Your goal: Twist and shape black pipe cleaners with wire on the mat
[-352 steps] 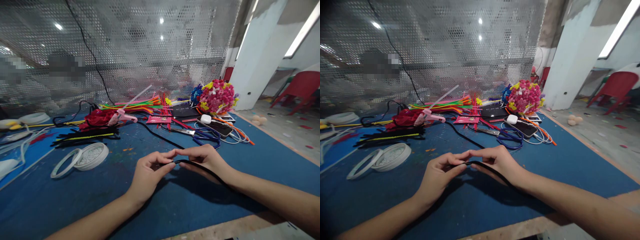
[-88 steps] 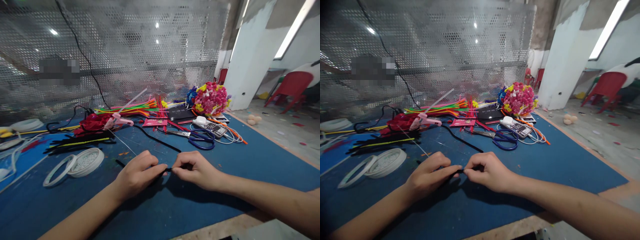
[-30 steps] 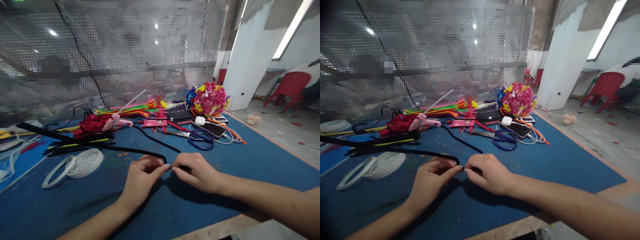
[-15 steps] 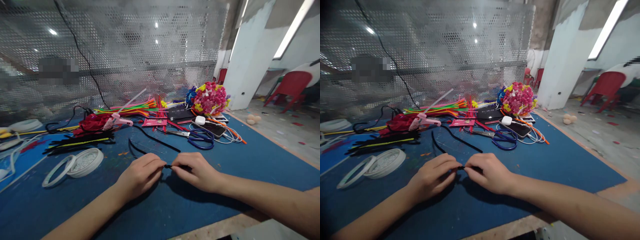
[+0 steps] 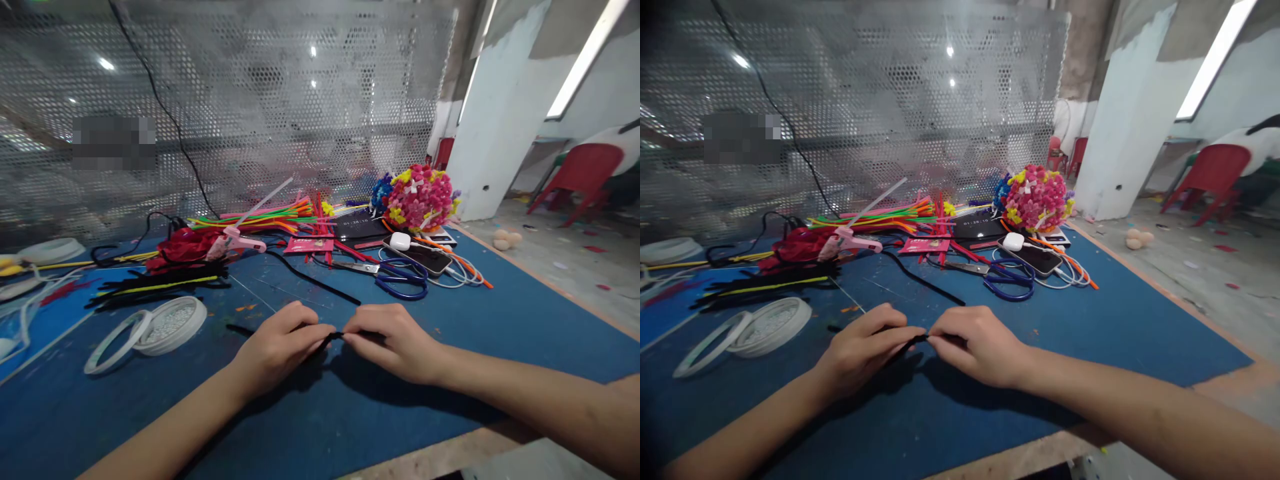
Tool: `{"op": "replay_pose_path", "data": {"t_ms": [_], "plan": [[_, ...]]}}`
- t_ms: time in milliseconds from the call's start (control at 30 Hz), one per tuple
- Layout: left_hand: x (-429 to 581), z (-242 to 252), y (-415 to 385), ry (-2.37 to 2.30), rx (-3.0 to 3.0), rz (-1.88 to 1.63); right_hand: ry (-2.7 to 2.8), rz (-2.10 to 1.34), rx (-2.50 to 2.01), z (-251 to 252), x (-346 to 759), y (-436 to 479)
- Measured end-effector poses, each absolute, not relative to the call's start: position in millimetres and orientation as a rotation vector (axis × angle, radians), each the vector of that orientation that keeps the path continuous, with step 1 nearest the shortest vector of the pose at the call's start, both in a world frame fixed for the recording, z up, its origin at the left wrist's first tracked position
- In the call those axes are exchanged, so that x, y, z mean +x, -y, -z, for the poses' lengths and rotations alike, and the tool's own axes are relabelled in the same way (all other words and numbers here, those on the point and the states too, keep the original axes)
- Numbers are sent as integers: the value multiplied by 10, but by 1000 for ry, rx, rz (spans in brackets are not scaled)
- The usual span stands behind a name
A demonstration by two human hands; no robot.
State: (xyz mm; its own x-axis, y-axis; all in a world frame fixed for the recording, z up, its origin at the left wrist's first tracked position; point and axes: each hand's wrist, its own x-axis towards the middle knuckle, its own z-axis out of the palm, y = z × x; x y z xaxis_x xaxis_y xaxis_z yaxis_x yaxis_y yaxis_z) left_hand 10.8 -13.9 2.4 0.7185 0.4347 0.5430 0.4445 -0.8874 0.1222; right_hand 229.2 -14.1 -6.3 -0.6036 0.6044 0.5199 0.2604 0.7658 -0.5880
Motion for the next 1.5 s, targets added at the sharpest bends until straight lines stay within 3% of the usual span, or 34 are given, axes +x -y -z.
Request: {"op": "replay_pose_path", "data": {"t_ms": [367,500,633,800,1067,1333,1500], "plan": [[354,-73,230,1956,-3002,1501,2202,-549,-616,54,2288,133],[381,-49,207,2294,-2847,2004,2185,-562,-640,54,2292,120],[380,-88,193,2327,-2687,2411,2179,-581,-636,74,2284,112],[318,-96,180,2162,-2968,2125,2155,-604,-698,103,2272,107],[313,-157,244,1725,-3143,1177,2329,-570,-769,139,2259,91],[267,61,282,942,-2768,939,2214,-756,-819,101,2234,130],[244,58,265,885,-2663,777,2234,-712,-779,111,2227,159]]}}
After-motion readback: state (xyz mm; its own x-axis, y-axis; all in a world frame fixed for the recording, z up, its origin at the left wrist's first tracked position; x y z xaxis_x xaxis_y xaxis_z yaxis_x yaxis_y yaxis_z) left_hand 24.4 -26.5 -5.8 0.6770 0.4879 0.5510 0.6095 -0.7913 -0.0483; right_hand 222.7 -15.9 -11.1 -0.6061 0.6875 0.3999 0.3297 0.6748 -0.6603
